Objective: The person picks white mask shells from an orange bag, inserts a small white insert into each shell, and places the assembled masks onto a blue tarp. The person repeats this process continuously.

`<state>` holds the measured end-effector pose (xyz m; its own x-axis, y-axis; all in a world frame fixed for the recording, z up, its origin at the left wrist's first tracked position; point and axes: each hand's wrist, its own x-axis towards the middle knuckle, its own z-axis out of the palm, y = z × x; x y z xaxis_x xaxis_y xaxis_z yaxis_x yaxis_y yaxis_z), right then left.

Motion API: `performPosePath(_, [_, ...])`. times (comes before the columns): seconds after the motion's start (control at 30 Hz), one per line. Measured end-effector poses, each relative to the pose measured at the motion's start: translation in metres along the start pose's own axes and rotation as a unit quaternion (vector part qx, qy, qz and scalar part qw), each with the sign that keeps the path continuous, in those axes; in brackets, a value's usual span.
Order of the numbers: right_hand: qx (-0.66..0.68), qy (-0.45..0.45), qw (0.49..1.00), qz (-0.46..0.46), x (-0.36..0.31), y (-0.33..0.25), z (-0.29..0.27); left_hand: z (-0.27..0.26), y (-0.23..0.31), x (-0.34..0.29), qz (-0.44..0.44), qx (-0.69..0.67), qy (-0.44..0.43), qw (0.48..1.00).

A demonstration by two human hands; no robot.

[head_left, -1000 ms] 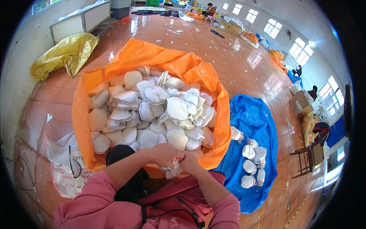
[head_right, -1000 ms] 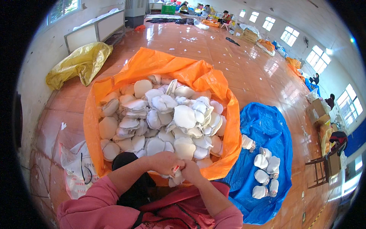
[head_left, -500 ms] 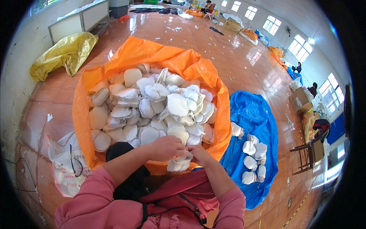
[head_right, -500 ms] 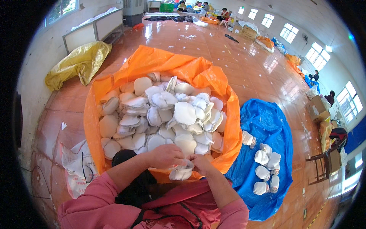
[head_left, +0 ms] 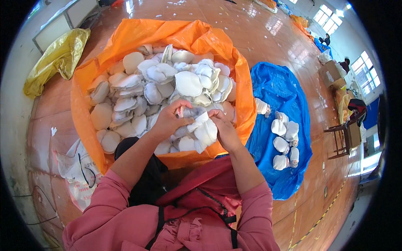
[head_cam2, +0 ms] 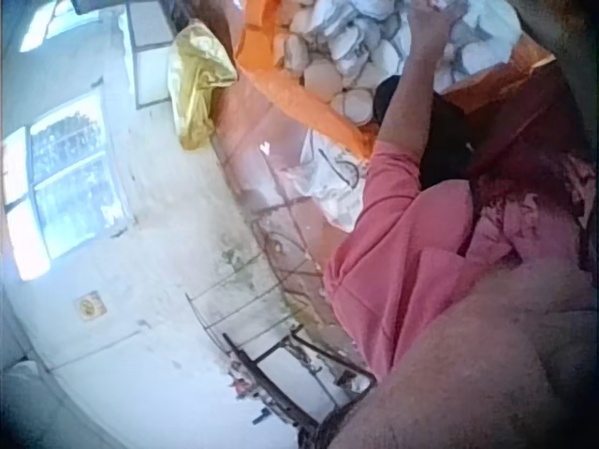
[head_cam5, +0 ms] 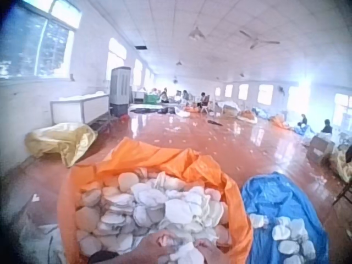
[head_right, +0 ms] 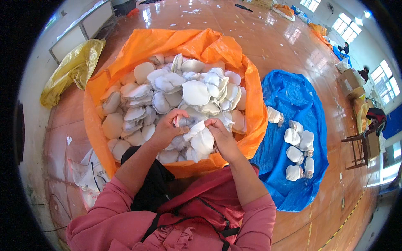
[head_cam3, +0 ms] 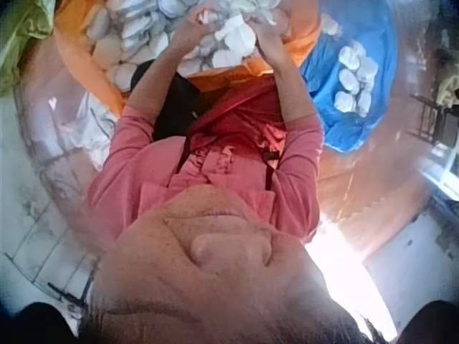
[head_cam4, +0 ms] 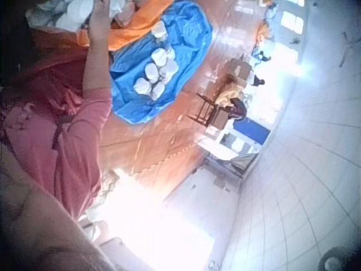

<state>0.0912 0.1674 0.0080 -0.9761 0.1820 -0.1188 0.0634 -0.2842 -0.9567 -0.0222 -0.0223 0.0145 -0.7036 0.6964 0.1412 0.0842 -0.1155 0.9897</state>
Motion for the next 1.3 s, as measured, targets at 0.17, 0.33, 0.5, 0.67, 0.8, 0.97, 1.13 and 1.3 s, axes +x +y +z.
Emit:
performPosePath(0.17, [-0.277,-0.025,0.903,-0.328,-0.005,-0.007,0.004,0.0,-0.003,0.004,-0.063,-0.152,-0.012,0.986])
performPosePath(0.33, [-0.28,-0.079,0.908,-0.301,-0.006,0.001,0.002,0.001,-0.016,0.004,-0.131,-0.278,0.013,0.951])
performPosePath(0.5, [-0.336,-0.08,0.923,-0.168,-0.009,-0.001,0.009,0.001,-0.027,0.006,-0.182,-0.378,0.081,0.904])
performPosePath(0.67, [-0.378,-0.085,0.911,-0.144,-0.002,-0.004,0.019,-0.002,-0.039,0.012,-0.201,-0.424,0.117,0.876])
performPosePath(0.8, [-0.392,-0.089,0.895,-0.193,0.005,0.006,0.015,-0.004,-0.042,0.021,-0.247,-0.456,0.131,0.845])
performPosePath(0.97, [-0.416,-0.069,0.859,-0.29,0.011,0.02,0.015,-0.007,-0.052,0.023,-0.271,-0.519,0.098,0.804])
performPosePath(1.13, [-0.418,-0.038,0.853,-0.311,0.014,0.03,0.014,0.002,-0.054,0.021,-0.254,-0.558,0.114,0.782])
performPosePath(1.3, [-0.421,0.006,0.884,-0.205,0.011,0.031,0.017,0.015,-0.053,0.019,-0.255,-0.535,0.206,0.778])
